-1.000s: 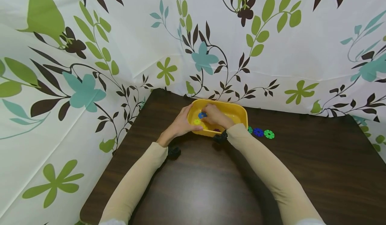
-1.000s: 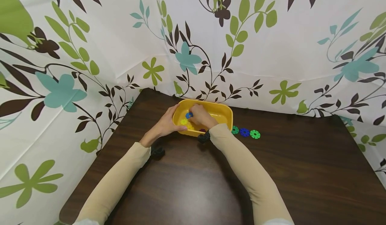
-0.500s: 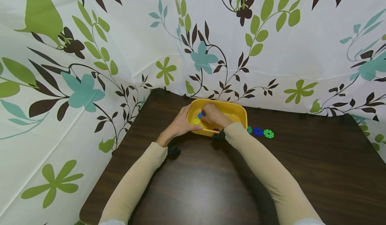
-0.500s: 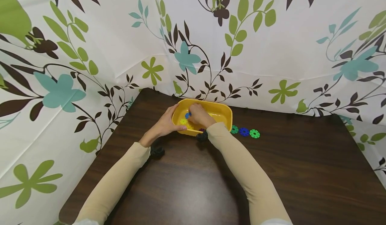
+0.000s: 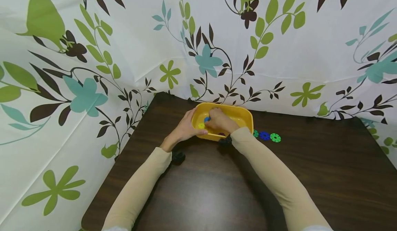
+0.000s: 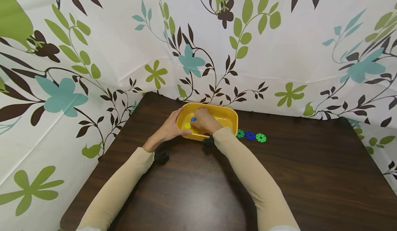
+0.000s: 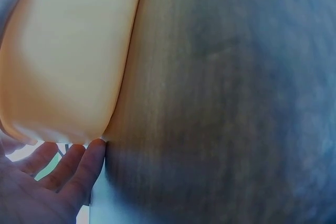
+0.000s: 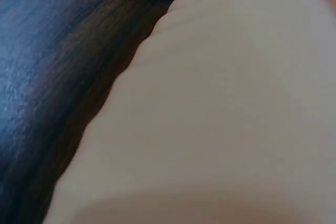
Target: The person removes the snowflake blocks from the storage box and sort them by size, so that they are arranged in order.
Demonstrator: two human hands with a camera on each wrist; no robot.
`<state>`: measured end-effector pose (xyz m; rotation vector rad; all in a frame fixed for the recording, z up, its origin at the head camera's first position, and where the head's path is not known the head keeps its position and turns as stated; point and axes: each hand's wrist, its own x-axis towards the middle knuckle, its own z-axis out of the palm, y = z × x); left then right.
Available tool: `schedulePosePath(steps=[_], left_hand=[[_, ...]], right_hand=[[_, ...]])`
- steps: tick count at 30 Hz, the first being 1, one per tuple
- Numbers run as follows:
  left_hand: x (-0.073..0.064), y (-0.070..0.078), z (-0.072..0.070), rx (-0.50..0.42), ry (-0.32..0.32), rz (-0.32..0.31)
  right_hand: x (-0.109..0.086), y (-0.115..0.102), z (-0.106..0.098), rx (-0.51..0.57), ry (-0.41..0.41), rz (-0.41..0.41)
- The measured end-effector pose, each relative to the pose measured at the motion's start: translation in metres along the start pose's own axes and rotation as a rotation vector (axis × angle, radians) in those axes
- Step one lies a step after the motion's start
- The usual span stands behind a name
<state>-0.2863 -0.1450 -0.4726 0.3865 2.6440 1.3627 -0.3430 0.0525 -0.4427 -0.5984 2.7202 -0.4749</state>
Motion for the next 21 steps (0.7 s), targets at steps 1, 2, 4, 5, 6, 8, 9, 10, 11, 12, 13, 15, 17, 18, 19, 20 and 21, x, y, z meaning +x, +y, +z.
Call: schedulePosePath(steps=[1, 2, 4, 5, 6, 8, 9, 10, 11, 12, 13, 15, 17, 18, 19, 20, 21], left_hand=[[0.0, 0.0, 0.0, 0.001, 0.0, 0.002], [0.0, 0.001, 0.0, 0.002, 0.001, 0.004], [0.0, 0.001, 0.001, 0.005, 0.0, 0.004], [0.001, 0.001, 0.001, 0.009, -0.001, 0.003], [0.001, 0.001, 0.001, 0.013, -0.003, 0.0], [0.001, 0.0, 0.002, 0.016, -0.006, -0.006], [0.001, 0.001, 0.002, 0.015, -0.007, -0.008], [0.001, 0.001, 0.003, 0.014, -0.006, -0.009], [0.001, 0.001, 0.003, 0.014, -0.004, -0.009], [0.001, 0.001, 0.003, 0.014, -0.002, -0.01], [0.001, 0.002, 0.003, 0.013, -0.001, -0.009], [0.001, 0.003, 0.003, 0.009, 0.003, -0.01], [0.001, 0.002, 0.003, 0.008, 0.002, -0.013], [0.0, 0.002, 0.003, 0.006, 0.001, -0.015], [0.0, 0.002, 0.003, 0.003, 0.001, -0.017], [0.0, 0.002, 0.003, 0.001, 0.003, -0.017], [0.0, 0.002, 0.002, -0.001, 0.003, -0.019]], right_hand=[[0.0, 0.001, 0.0, -0.001, 0.014, -0.005], [0.0, 0.002, -0.001, -0.005, 0.031, -0.01], [-0.002, 0.004, -0.003, -0.004, 0.061, -0.016], [-0.004, 0.005, -0.003, 0.003, 0.079, -0.016], [-0.006, 0.006, -0.004, 0.019, 0.099, -0.014], [-0.013, 0.008, -0.006, 0.061, 0.141, -0.016], [-0.017, 0.01, -0.006, 0.082, 0.166, -0.021], [-0.021, 0.012, -0.007, 0.093, 0.194, -0.031], [-0.025, 0.014, -0.008, 0.106, 0.219, -0.04], [-0.03, 0.016, -0.009, 0.117, 0.243, -0.05], [-0.034, 0.018, -0.01, 0.124, 0.264, -0.06], [-0.043, 0.023, -0.012, 0.124, 0.303, -0.074], [-0.053, 0.027, -0.014, 0.142, 0.326, -0.073], [-0.058, 0.03, -0.015, 0.147, 0.337, -0.069], [-0.063, 0.032, -0.016, 0.152, 0.348, -0.063], [-0.068, 0.035, -0.018, 0.154, 0.36, -0.057], [-0.073, 0.037, -0.019, 0.159, 0.374, -0.053]])
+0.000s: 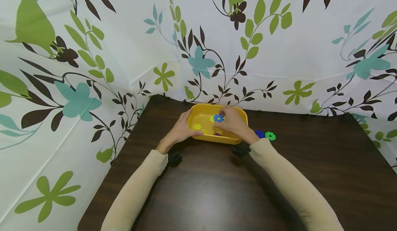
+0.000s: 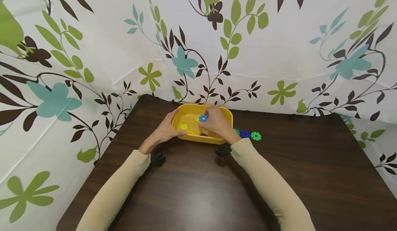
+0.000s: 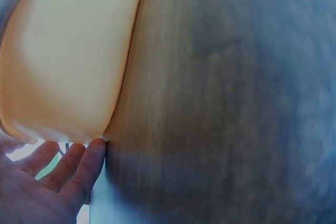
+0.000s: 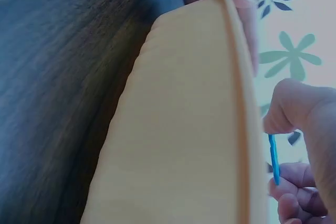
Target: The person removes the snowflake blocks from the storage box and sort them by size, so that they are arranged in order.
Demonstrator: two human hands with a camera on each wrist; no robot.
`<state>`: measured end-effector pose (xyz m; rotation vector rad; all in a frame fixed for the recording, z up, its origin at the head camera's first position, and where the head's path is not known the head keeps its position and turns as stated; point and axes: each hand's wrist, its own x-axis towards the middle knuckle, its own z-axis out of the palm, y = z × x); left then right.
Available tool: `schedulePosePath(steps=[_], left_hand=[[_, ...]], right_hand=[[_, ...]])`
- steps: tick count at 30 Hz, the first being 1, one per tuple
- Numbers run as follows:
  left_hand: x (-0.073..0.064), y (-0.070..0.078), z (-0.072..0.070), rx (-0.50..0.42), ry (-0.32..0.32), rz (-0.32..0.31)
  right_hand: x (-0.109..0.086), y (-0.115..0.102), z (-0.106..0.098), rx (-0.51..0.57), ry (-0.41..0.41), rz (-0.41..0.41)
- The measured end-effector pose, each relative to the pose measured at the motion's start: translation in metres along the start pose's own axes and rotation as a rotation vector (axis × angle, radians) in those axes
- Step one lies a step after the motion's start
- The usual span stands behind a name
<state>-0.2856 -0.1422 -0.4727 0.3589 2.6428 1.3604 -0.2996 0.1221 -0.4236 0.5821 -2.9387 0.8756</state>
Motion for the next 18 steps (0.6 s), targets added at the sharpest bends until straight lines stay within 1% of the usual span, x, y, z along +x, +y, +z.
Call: schedulePosePath(steps=[6, 9, 13, 18], left_hand=[[-0.001, 0.0, 0.0, -0.005, 0.005, -0.007], [-0.001, 0.0, 0.0, -0.012, 0.005, -0.009], [0.0, -0.001, 0.002, -0.017, 0.002, -0.011], [0.0, -0.001, 0.001, -0.025, 0.006, -0.009]], right_hand=[[-0.024, 0.014, -0.016, 0.014, 0.118, -0.026], [-0.036, 0.02, -0.023, 0.01, 0.161, -0.034], [-0.051, 0.028, -0.03, -0.001, 0.219, -0.027], [-0.069, 0.039, -0.04, 0.017, 0.286, -0.011]])
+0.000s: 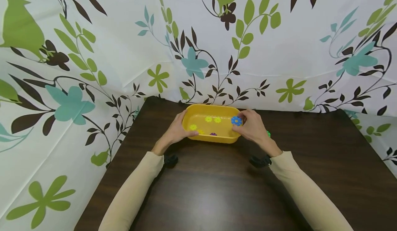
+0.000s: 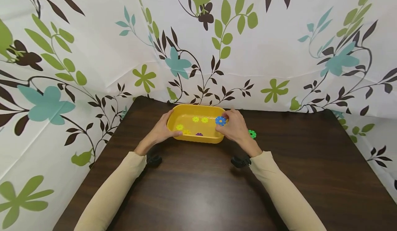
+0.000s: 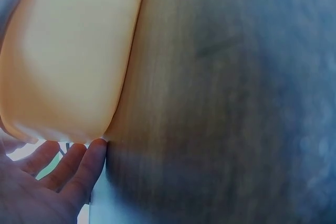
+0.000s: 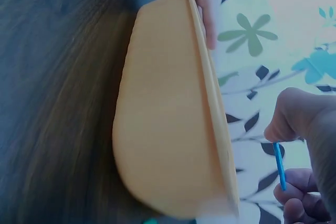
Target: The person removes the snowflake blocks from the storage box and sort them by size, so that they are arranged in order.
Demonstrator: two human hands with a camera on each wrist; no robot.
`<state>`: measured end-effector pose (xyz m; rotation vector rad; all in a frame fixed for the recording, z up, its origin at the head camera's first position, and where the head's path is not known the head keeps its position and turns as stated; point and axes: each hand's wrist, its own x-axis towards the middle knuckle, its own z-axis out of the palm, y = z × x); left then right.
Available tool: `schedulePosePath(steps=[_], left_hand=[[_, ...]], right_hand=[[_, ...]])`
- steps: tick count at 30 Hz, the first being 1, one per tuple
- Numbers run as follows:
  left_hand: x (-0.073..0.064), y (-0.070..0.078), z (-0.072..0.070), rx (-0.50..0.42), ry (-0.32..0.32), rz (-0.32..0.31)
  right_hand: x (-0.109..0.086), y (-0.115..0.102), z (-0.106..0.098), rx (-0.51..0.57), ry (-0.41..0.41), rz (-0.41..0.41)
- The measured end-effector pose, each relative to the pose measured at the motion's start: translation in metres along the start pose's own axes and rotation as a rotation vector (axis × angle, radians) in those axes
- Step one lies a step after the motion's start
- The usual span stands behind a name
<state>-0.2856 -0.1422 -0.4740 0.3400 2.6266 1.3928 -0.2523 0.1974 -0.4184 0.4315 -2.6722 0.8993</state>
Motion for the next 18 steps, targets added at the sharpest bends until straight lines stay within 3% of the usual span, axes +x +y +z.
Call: schedulePosePath(steps=[18], left_hand=[[-0.001, 0.0, -0.001, 0.017, -0.006, 0.007]], right_hand=[[-0.046, 0.061, -0.042, -0.07, 0.087, 0.093]])
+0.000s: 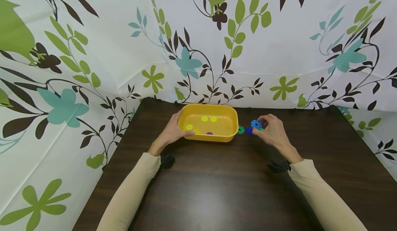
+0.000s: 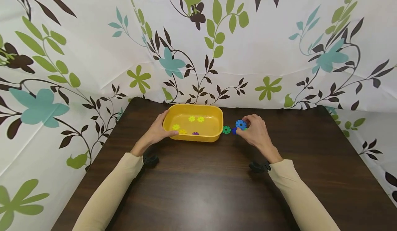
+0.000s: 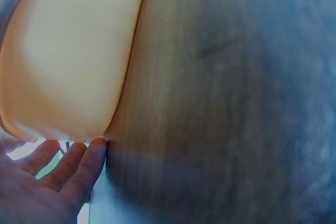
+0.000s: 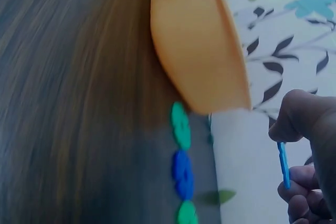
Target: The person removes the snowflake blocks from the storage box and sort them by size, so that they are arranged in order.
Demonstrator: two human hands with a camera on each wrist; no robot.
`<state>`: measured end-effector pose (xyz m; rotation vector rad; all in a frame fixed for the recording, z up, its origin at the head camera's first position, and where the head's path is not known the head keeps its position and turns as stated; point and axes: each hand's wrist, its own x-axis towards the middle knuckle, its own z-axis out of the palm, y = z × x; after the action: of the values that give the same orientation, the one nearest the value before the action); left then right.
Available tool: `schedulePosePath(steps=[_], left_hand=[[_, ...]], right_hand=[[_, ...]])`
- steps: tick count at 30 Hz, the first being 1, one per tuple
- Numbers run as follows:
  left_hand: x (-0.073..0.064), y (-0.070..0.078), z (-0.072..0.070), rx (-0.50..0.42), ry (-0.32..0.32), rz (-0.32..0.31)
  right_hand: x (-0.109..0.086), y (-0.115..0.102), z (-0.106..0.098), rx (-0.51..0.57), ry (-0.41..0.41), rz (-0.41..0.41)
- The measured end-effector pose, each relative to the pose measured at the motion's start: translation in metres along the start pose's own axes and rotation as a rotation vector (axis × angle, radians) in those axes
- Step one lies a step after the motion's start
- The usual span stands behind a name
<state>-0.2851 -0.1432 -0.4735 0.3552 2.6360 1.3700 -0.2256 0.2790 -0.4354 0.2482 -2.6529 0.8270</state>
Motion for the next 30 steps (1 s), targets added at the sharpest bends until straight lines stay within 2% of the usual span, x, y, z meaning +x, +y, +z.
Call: schedulePosePath(steps=[15, 24, 30], left_hand=[[0.0, 0.0, 0.0, 0.006, 0.001, 0.003], [0.0, -0.001, 0.001, 0.012, 0.0, 0.0], [0.002, -0.003, 0.001, 0.035, 0.011, -0.001]], right_hand=[[-0.011, 0.062, -0.008, -0.072, -0.034, 0.091], [-0.016, 0.078, -0.007, -0.09, -0.129, 0.159], [-0.015, 0.083, -0.01, -0.09, -0.177, 0.165]])
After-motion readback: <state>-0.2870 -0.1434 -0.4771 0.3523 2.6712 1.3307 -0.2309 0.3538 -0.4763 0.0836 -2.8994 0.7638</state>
